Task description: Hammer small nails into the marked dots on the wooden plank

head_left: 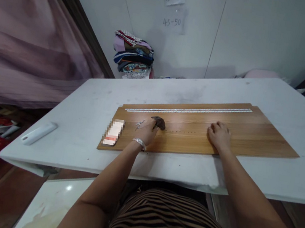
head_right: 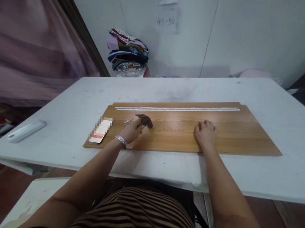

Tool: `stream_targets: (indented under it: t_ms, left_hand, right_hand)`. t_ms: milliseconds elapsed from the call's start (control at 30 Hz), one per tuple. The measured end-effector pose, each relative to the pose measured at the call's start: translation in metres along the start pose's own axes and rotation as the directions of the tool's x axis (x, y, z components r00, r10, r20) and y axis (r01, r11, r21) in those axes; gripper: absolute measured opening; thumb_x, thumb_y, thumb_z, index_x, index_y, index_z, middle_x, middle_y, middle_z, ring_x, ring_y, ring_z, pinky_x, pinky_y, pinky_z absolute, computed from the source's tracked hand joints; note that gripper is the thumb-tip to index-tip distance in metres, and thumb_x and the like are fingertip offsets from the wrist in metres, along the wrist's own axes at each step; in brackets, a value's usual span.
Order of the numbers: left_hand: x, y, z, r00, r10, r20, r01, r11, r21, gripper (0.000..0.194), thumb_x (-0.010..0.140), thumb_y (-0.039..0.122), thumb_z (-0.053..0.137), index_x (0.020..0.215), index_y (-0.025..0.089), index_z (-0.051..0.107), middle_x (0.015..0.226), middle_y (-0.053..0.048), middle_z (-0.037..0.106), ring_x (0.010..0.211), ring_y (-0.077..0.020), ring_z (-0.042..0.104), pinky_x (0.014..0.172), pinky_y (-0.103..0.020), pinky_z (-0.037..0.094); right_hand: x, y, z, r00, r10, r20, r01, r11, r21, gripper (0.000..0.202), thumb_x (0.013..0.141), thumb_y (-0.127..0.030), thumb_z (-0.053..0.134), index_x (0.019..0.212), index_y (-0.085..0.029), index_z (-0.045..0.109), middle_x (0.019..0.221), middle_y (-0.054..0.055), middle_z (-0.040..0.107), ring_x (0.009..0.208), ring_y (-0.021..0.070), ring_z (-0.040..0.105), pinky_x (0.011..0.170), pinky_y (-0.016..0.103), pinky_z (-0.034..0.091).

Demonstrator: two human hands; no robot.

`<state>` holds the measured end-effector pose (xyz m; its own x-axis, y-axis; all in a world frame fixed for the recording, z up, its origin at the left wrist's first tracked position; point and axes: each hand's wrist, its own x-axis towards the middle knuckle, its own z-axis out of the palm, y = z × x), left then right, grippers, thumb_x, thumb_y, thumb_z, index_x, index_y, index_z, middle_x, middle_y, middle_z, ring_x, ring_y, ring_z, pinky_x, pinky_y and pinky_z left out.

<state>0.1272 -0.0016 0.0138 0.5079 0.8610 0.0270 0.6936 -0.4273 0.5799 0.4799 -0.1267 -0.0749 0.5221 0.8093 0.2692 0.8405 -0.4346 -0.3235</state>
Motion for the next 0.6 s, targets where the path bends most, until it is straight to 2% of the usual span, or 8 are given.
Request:
stream_targets:
  t_ms: [233, 600]
  left_hand:
    - [0.0032, -0.0039, -0.0018, 0.999, -0.053, 0.006, 0.053, 0.999, 0.011, 0.018, 0.103, 0.023, 0.063, 0.116, 0.02, 0.075, 0.11, -0.012, 0.08, 0.093, -0.0258, 0.075, 0.093, -0.041, 0.061]
    - [0.0008, -0.0015, 0.0015, 0.999, -0.039, 0.018, 0.039, 0.999, -0.002, 0.02, 0.104, 0.022, 0.059, 0.118, 0.02, 0.073, 0.108, -0.012, 0.081, 0.102, -0.0283, 0.077, 0.1, -0.044, 0.06]
  right_hand:
    - [-0.0002, 0.0009, 0.0022, 1.0, 0.008, 0.014, -0.008, 1.0, -0.026, 0.04, 0.107, -0.034, 0.047, 0.119, -0.02, 0.082, 0.14, 0.019, 0.073, 0.133, 0.0348, 0.059, 0.114, 0.05, 0.041]
    - [-0.0003, 0.0003, 0.0022, 1.0, 0.006, -0.009, -0.006, 1.0, -0.012, 0.041, 0.104, -0.035, 0.048, 0.117, -0.02, 0.083, 0.136, 0.02, 0.074, 0.129, 0.0363, 0.059, 0.112, 0.053, 0.043]
